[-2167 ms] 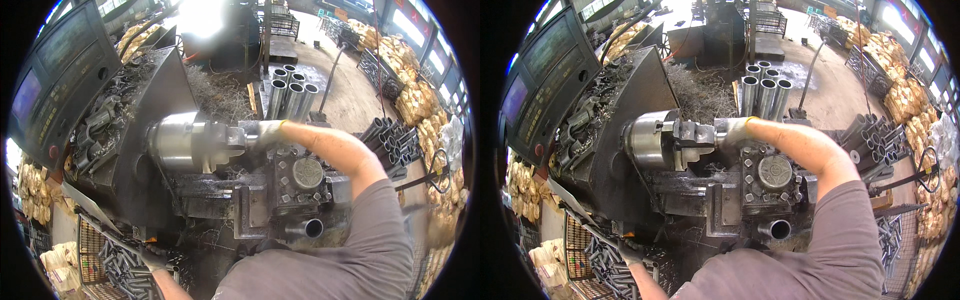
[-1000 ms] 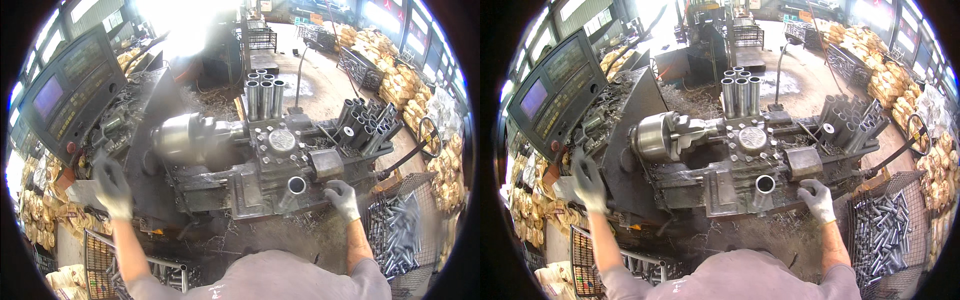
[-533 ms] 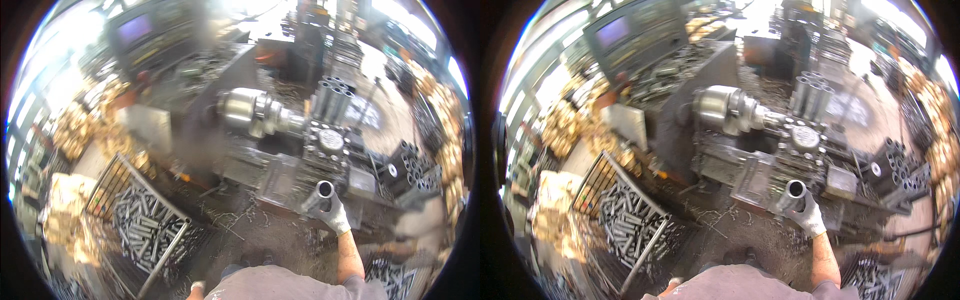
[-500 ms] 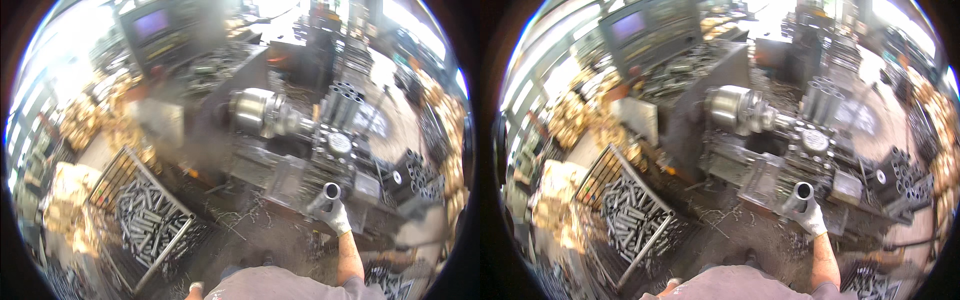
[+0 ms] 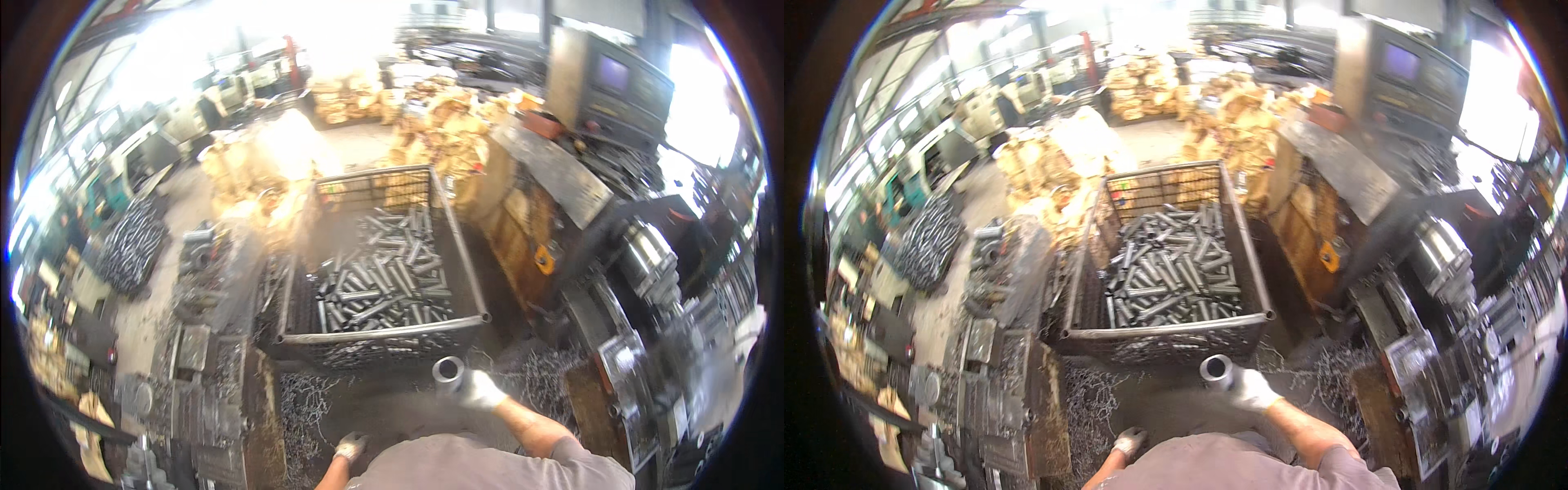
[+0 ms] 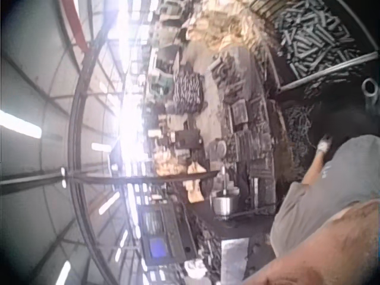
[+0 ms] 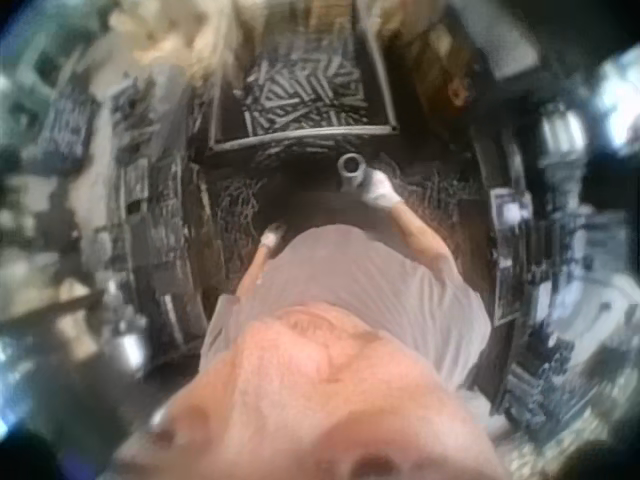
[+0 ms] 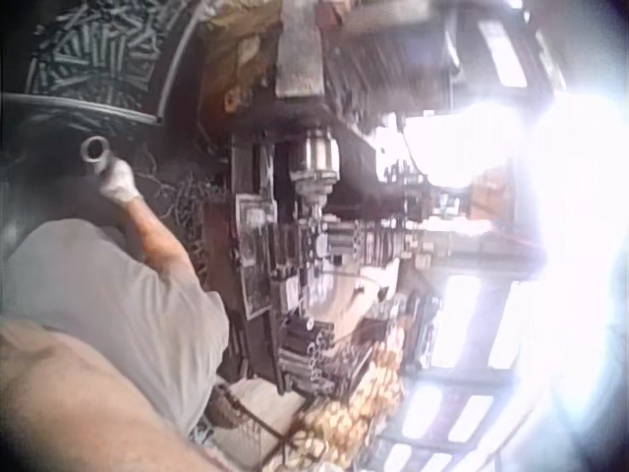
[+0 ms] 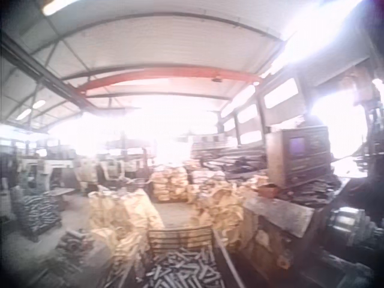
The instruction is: The person repeatedly loads cylindrical metal parts into a lathe, operates the machine to machine the parts, and then removes the finished pieces, placing them into a wire basket. The cycle of loading, machining, and unloading continues throughout the clip.
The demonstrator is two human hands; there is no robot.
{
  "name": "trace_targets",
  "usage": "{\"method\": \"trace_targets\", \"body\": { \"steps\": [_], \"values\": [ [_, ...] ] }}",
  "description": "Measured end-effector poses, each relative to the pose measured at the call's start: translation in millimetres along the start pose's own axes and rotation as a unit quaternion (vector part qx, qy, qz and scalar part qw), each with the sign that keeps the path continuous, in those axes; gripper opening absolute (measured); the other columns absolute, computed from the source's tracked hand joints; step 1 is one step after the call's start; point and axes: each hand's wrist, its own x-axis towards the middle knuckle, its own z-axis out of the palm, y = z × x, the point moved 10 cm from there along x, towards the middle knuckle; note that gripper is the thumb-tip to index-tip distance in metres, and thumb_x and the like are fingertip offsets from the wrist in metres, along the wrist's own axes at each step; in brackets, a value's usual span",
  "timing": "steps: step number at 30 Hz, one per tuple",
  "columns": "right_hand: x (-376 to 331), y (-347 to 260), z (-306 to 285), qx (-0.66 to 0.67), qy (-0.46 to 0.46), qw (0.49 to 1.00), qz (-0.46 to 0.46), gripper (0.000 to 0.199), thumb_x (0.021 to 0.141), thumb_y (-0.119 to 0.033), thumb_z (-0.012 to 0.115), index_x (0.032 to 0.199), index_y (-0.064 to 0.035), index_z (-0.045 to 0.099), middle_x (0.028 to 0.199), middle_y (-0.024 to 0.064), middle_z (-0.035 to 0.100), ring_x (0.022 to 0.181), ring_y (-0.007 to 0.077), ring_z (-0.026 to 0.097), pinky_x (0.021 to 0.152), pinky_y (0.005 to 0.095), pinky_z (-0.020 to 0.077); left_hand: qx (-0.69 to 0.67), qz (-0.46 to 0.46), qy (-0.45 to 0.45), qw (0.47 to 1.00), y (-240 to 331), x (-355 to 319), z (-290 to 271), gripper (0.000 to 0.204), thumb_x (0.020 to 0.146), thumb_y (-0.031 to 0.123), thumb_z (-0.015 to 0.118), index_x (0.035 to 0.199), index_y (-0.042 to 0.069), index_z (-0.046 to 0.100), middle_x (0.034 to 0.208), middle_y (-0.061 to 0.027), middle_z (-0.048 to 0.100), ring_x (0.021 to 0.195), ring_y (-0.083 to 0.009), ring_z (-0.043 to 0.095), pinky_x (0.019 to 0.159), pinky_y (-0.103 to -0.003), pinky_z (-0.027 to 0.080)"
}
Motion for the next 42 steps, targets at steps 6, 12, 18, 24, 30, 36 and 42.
{"method": "trace_targets", "body": {
  "steps": [6, 12, 18, 24, 30, 36, 42],
  "values": [
    [43, -203, 167, -0.040, -0.242, 0.914, -0.322, 0.045, 0.089, -0.040, 0.078, 0.121, -0.0094, 0.068, 0.108, 0.0216, 0.076, 0.103, 0.0440, 0.073, 0.089, 0.0513, 0.0558, 0.051, -0.255, 0.126, 0.957, -232, -144, -35, 0.050, 0.100, 0.041, 0.059, 0.138, 0.009, 0.071, 0.138, -0.0175, 0.072, 0.131, -0.0363, 0.066, 0.106, -0.047, 0.053],
    [54, -329, 291, -0.063, -0.365, 0.813, -0.449, 0.057, 0.083, -0.042, 0.084, 0.128, -0.0118, 0.068, 0.110, 0.0199, 0.077, 0.102, 0.0401, 0.075, 0.088, 0.0473, 0.0600, -0.680, -0.418, 0.447, 0.403, -314, -351, 128, 0.052, 0.110, 0.041, 0.047, 0.144, 0.006, 0.065, 0.146, -0.0134, 0.068, 0.129, -0.0310, 0.067, 0.107, -0.043, 0.054],
    [48, -440, 399, -0.064, -0.432, 0.744, -0.506, 0.049, 0.082, -0.041, 0.085, 0.118, -0.0117, 0.071, 0.103, 0.0181, 0.078, 0.099, 0.0401, 0.075, 0.084, 0.0475, 0.0607, -0.498, -0.518, 0.693, -0.054, -211, -523, 236, 0.064, 0.113, 0.050, 0.041, 0.138, -0.002, 0.067, 0.140, -0.0179, 0.071, 0.119, -0.0318, 0.072, 0.102, -0.044, 0.058],
    [76, -475, 461, -0.089, -0.470, 0.701, -0.529, 0.062, 0.083, -0.041, 0.085, 0.135, -0.0129, 0.065, 0.108, 0.0181, 0.078, 0.099, 0.0387, 0.076, 0.085, 0.0471, 0.0618, -0.259, -0.625, 0.736, -0.010, -115, -582, 51, 0.061, 0.113, 0.044, 0.049, 0.153, -0.002, 0.051, 0.149, -0.0246, 0.061, 0.135, -0.0364, 0.063, 0.117, -0.044, 0.051],
    [92, -519, 450, -0.262, -0.526, 0.536, -0.606, 0.062, 0.088, -0.053, 0.076, 0.138, -0.0173, 0.070, 0.111, 0.0181, 0.078, 0.096, 0.0376, 0.077, 0.084, 0.0475, 0.0616, -0.142, -0.640, 0.746, 0.120, -137, -623, 51, 0.055, 0.113, 0.041, 0.051, 0.148, -0.001, 0.058, 0.146, -0.0280, 0.062, 0.128, -0.0420, 0.064, 0.107, -0.048, 0.050],
    [44, -693, 396, 0.057, -0.543, 0.458, -0.702, 0.023, 0.088, -0.011, 0.080, 0.110, -0.0053, 0.080, 0.103, 0.0144, 0.081, 0.089, 0.0266, 0.081, 0.081, 0.0365, 0.0652, -0.419, -0.353, 0.836, 0.016, -198, -643, 140, 0.036, 0.107, 0.052, 0.059, 0.114, 0.018, 0.067, 0.088, -0.0038, 0.061, 0.077, -0.0238, 0.059, 0.067, -0.040, 0.046],
    [-50, -710, 586, -0.364, -0.627, 0.334, -0.602, 0.075, 0.088, -0.053, 0.079, 0.150, -0.0133, 0.063, 0.158, 0.0132, 0.058, 0.136, 0.0337, 0.063, 0.113, 0.0521, 0.0523, -0.432, -0.280, 0.857, 0.025, -139, -483, -26, 0.032, 0.107, 0.039, 0.064, 0.115, 0.008, 0.066, 0.095, -0.0051, 0.063, 0.084, -0.0179, 0.061, 0.076, -0.036, 0.054]
  ]
}}
